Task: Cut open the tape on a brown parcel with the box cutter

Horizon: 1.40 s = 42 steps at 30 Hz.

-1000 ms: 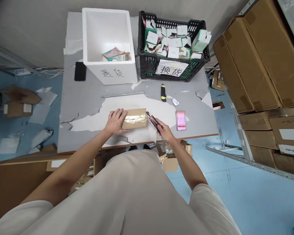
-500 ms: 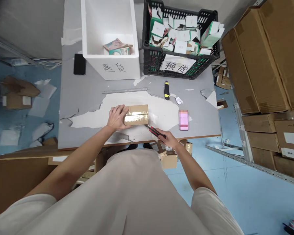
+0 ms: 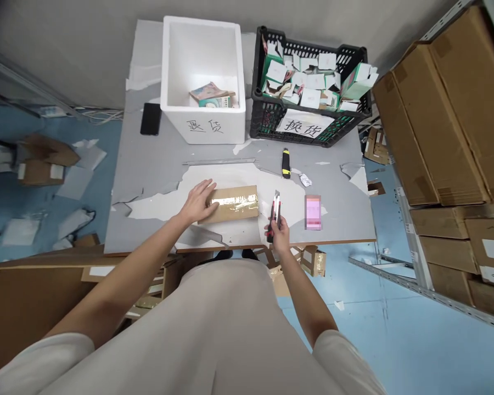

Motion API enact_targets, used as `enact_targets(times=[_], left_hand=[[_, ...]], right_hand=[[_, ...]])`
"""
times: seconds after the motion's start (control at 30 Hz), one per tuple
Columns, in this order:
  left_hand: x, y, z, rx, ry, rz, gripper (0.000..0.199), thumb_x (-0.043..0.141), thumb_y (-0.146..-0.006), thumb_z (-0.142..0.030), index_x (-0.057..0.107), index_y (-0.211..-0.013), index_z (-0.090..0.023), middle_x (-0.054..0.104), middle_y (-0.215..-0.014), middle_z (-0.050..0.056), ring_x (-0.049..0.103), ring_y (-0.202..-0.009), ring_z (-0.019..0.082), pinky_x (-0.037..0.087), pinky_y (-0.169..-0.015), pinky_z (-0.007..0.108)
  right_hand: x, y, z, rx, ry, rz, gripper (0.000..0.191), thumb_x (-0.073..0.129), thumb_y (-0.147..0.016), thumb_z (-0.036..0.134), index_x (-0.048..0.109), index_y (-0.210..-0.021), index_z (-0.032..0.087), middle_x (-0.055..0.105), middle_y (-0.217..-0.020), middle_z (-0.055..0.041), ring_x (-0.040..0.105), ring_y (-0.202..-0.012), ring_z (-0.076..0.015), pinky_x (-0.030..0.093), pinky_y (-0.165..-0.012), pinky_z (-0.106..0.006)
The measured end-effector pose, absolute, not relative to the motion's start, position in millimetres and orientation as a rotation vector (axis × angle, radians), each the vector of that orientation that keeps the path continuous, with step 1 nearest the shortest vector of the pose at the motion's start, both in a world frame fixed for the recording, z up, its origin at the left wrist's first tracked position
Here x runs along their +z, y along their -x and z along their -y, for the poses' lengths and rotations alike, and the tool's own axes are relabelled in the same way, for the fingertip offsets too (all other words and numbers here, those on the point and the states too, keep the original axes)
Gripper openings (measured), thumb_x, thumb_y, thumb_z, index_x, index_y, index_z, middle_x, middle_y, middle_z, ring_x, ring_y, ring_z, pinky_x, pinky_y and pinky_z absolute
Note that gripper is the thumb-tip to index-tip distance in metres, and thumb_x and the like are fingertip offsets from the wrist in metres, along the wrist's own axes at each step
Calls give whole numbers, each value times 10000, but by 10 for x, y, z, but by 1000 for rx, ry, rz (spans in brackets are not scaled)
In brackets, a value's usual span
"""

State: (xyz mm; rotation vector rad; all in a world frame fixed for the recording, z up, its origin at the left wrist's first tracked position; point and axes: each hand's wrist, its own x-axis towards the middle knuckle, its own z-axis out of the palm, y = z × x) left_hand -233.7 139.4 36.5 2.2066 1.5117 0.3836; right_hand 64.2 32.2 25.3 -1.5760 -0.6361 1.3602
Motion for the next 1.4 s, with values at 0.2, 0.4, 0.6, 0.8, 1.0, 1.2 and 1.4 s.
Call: enact_targets(times=[0.2, 0.4, 0.6, 0.8, 1.0, 1.2, 1.4], left_hand=[[279, 2606, -1396, 462, -1639, -1641, 499, 434, -844, -480, 608, -1177, -151, 635, -1191, 123, 573, -1114, 267, 437, -991, 442], [282, 2579, -966, 679, -1012, -1575, 497, 562, -758, -547, 637, -1051, -153, 676, -1017, 89, 633, -892, 205, 569, -752, 360], [209, 2265, -352, 666, -789, -1520, 554, 620, -695, -593, 627, -1039, -160, 662, -965, 86, 636, -831, 193, 570, -686, 339], [164, 2158, -230, 602, -891, -1601, 511, 530, -775, -602, 643, -1030, -173, 692, -974, 97, 649, -921, 236, 546, -744, 348], [186, 2237, -278, 574, -985, -1608, 471, 568, -773, -553, 657, -1005, -153, 701, -962, 112, 656, -920, 250, 530, -806, 374], [193, 2277, -479, 579, -1133, -1673, 678, 649, -730, -429, 467, -1324, -156, 498, -1355, 179, 574, -1138, 291, 489, -915, 428], [190, 2254, -1465, 695, -1342, -1633, 798, 609, -764, -484, 316, -1438, -171, 334, -1477, 182, 473, -1255, 299, 417, -1008, 437]], right_hand=[[194, -145, -612, 1447, 1433, 438, 438, 642, -729, 514, 437, -1022, 260, 571, -1156, -34, 614, -730, -98, 546, -590, -263], [203, -309, -1253, 1518, 1377, 604, 383, 648, -745, 436, 454, -1019, 253, 606, -1102, -8, 572, -649, -67, 540, -590, -250], [210, -152, -1949, 1667, 1387, 827, 390, 668, -730, 444, 445, -988, 254, 650, -970, 13, 532, -557, -62, 509, -532, -225], [187, 95, -2010, 1673, 1382, 926, 350, 648, -766, 413, 442, -998, 250, 653, -942, 10, 491, -502, -53, 480, -486, -228], [217, 107, -1973, 1659, 1399, 894, 375, 662, -741, 395, 454, -1013, 243, 648, -976, -4, 537, -612, -78, 511, -525, -234], [351, -133, -1586, 1550, 1424, 854, 407, 681, -724, 427, 512, -1038, 230, 640, -1090, -38, 546, -686, -90, 527, -551, -239], [454, -339, -412, 1638, 1485, 484, 372, 693, -744, 451, 569, -1012, 225, 618, -1182, -58, 599, -716, -108, 517, -520, -231]])
